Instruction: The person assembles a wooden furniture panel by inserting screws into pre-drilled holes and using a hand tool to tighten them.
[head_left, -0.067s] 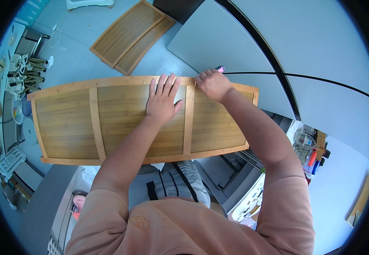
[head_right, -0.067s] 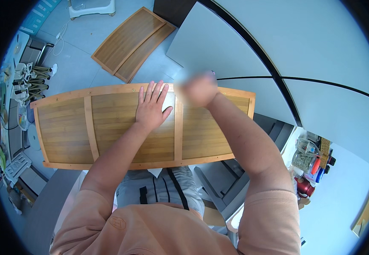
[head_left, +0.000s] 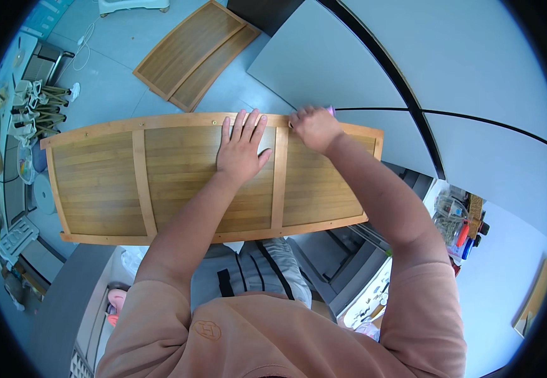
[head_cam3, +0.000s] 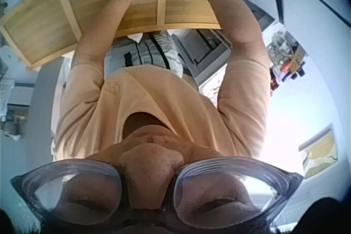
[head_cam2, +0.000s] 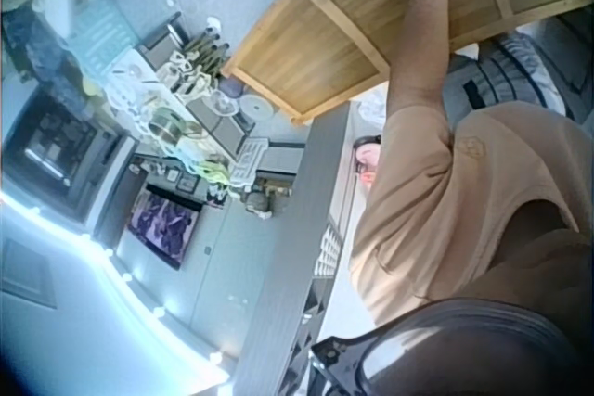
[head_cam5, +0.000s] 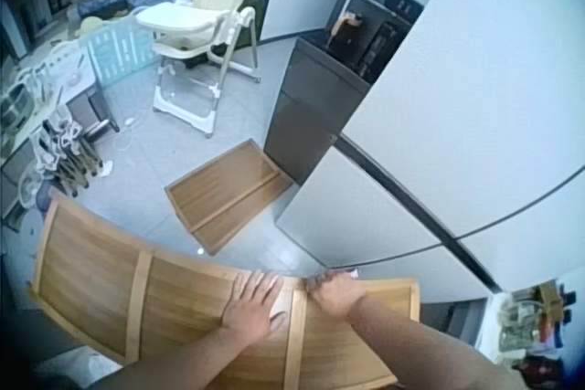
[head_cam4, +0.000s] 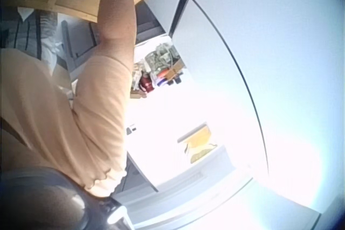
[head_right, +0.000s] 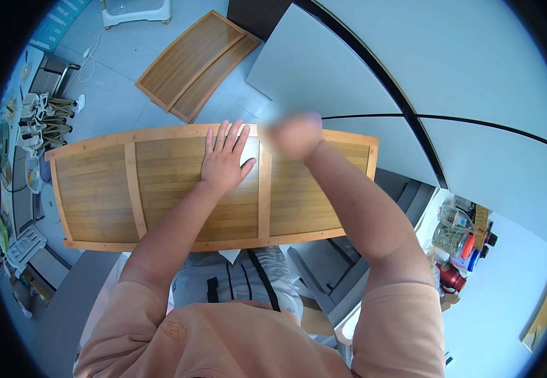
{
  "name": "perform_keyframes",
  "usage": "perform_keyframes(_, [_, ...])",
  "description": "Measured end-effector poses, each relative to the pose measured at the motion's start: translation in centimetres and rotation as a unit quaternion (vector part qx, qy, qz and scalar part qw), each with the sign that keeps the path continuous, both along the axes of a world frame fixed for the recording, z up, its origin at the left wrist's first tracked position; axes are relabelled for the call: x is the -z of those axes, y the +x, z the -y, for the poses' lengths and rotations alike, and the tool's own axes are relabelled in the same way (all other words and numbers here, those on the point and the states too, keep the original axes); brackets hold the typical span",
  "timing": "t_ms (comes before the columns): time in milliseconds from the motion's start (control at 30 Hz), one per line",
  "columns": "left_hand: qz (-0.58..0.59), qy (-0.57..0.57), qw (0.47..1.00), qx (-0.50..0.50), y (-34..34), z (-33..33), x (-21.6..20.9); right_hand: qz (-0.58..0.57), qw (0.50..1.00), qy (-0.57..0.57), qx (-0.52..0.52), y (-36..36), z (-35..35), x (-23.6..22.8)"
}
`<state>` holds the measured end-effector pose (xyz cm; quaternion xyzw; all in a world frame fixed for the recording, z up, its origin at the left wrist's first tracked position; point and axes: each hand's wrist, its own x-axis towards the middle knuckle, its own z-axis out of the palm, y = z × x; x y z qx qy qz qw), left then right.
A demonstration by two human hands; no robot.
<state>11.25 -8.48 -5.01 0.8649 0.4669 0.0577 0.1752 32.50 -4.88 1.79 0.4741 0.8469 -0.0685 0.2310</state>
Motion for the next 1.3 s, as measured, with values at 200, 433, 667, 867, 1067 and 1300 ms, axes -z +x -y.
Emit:
perform_keyframes(200, [-0.001,-0.003,1.000,-0.001,0.0,0.0,-0.1,-0.135,0.884,-0.007,0.447,-5.6,1.7,-0.7])
perform_keyframes(433, [0.015,0.013,1.000,-0.002,0.6,-0.1,-0.3,-0.098,0.975,0.198,0.000,-0.1,1.7,1.0])
perform_keyframes(667, [0.010,0.012,1.000,-0.012,-0.5,-0.1,0.1,-0.091,0.927,0.023,0.363,-5.2,1.6,-0.4])
perform_keyframes(867, [-0.011,-0.008,1.000,0.000,-0.3,0.0,-0.1,-0.172,0.817,-0.019,0.550,-6.0,1.5,0.8])
perform_keyframes(1067, [-0.002,0.008,1.000,-0.001,0.0,-0.1,0.2,0.069,0.992,0.087,-0.052,-0.9,0.5,0.6])
perform_keyframes(1300, [-0.004,-0.001,1.000,-0.003,0.0,-0.3,-0.4,-0.110,0.873,-0.060,0.471,-5.6,0.8,-0.6])
